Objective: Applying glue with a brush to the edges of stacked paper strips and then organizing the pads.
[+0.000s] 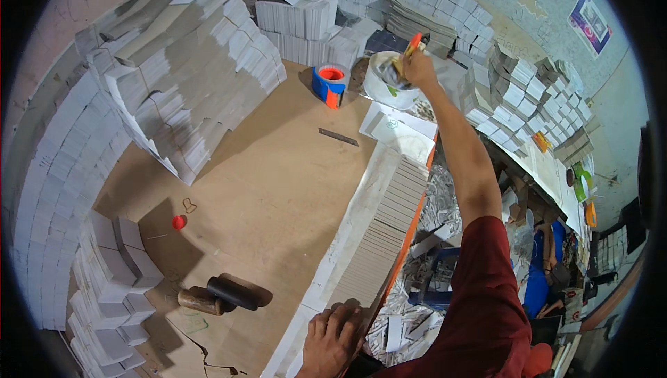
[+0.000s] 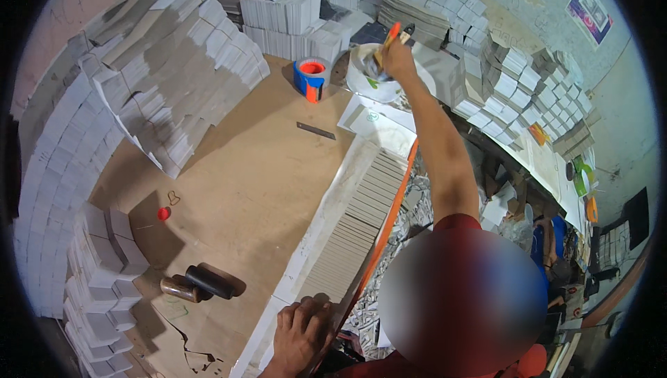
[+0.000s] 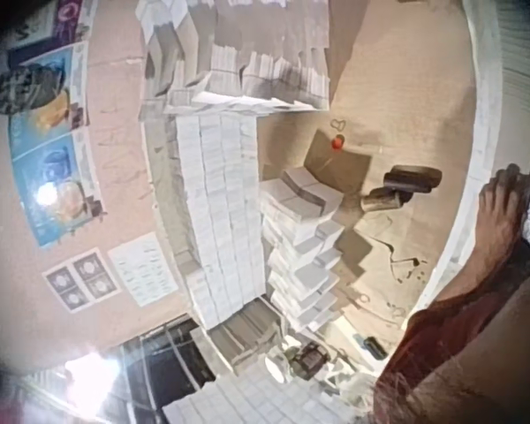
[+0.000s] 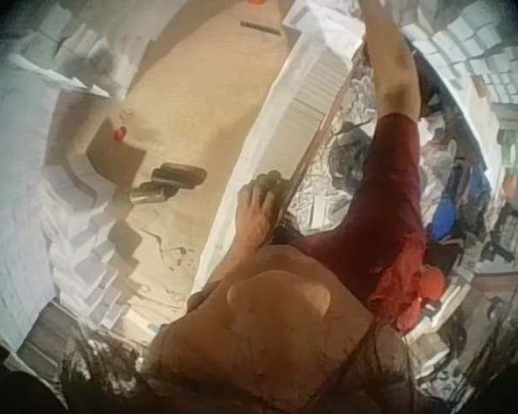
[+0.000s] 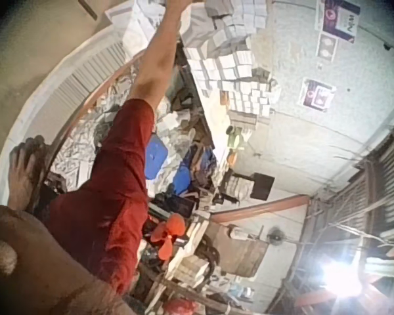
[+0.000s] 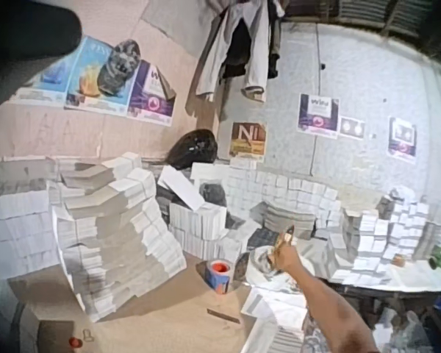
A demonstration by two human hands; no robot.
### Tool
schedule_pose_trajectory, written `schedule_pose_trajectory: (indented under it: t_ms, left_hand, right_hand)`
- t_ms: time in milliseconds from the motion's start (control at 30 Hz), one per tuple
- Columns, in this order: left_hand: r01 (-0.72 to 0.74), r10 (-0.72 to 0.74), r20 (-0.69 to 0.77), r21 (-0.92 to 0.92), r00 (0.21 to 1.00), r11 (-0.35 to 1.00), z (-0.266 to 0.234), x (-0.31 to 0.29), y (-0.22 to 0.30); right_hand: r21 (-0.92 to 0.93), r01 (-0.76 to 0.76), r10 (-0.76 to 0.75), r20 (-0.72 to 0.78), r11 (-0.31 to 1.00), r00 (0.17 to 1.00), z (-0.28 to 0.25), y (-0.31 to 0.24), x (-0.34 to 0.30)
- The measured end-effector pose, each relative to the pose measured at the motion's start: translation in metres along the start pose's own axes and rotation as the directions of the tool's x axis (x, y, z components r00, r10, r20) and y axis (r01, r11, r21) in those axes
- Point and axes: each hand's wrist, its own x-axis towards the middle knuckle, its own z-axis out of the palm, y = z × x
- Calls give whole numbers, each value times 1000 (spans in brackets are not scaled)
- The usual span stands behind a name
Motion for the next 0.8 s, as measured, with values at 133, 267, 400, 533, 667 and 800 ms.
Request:
schedule_pose_trajectory:
  t_ms: [133,267,400,533,667,800]
  left_hand:
    - [-6,6,-3,8,1000,1000,5,-1,-5]
    - [-22,22,9,10,1000,1000,2,-1,0]
    - [17,-20,56,61,998,998,-3,-2,-1]
    - [-5,5,18,-9,1000,1000,2,-3,-4]
    - [-20,19,10,19,1000,1000,-2,-2,-5]
    - [-23,23,23,7,999,1000,-1,-2,-2]
  right_hand:
    - [-12,-113,114,72,994,991,0,-9,2]
    - [-128,-19,24,43,992,999,4,10,8]
    - [82,-25,31,-71,996,997,6,-8,-12]
    - [-15,84,-83,28,996,996,-4,14,-13]
    - [237,41,-12,-122,971,992,-38,-9,-25]
    - [48,188,-185,-68,981,980,-49,-6,-31]
